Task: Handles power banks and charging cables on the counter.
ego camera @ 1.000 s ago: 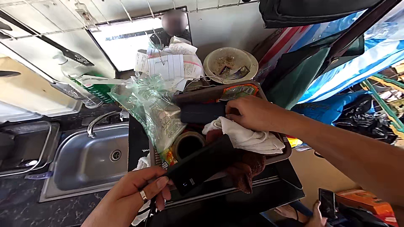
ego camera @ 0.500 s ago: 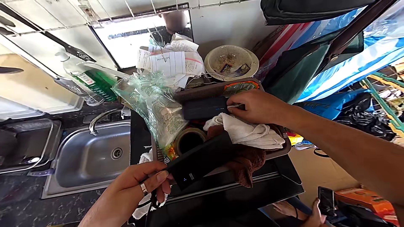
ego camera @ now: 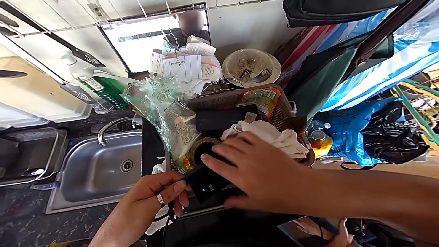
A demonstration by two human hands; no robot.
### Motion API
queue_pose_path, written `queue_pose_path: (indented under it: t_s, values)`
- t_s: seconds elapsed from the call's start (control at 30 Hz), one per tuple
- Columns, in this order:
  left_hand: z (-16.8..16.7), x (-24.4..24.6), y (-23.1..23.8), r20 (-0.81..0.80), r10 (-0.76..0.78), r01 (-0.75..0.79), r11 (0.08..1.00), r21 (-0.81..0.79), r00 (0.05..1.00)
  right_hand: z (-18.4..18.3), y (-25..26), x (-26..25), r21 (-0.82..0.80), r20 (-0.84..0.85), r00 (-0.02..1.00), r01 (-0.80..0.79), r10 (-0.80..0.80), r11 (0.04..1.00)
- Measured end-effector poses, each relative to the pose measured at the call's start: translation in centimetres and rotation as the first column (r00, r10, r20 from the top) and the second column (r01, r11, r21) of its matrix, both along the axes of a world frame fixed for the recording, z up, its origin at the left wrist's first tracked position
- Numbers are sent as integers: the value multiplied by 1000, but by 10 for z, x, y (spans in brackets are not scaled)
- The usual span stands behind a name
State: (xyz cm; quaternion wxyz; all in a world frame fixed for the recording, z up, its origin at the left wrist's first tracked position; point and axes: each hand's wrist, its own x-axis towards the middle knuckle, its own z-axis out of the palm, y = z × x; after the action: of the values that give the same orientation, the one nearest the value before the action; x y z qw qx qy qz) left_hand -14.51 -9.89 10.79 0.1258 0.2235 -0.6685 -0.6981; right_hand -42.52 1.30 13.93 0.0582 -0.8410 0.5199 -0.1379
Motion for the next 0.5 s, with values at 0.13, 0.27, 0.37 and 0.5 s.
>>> queue_pose_path:
  t_s: [0.13,0.27,0.37,0.5]
  values:
    - [3,-1,7,26,7,-6,1000,-30,1000,-5,-8,1,-31,-43,997,-63,62,998]
    - [9,9,9,75,1,1,999,-37,997,7,-10,-19,34,-48,989,-136,138,990]
    - [8,34,-4,42,145,-142,987,-70,989,3,-21,-58,91,-99,993,-55,64,994]
    - [4,32,6,-42,176,-179,982,-69,984,-2,-36,-74,339,-99,995,16,19,941]
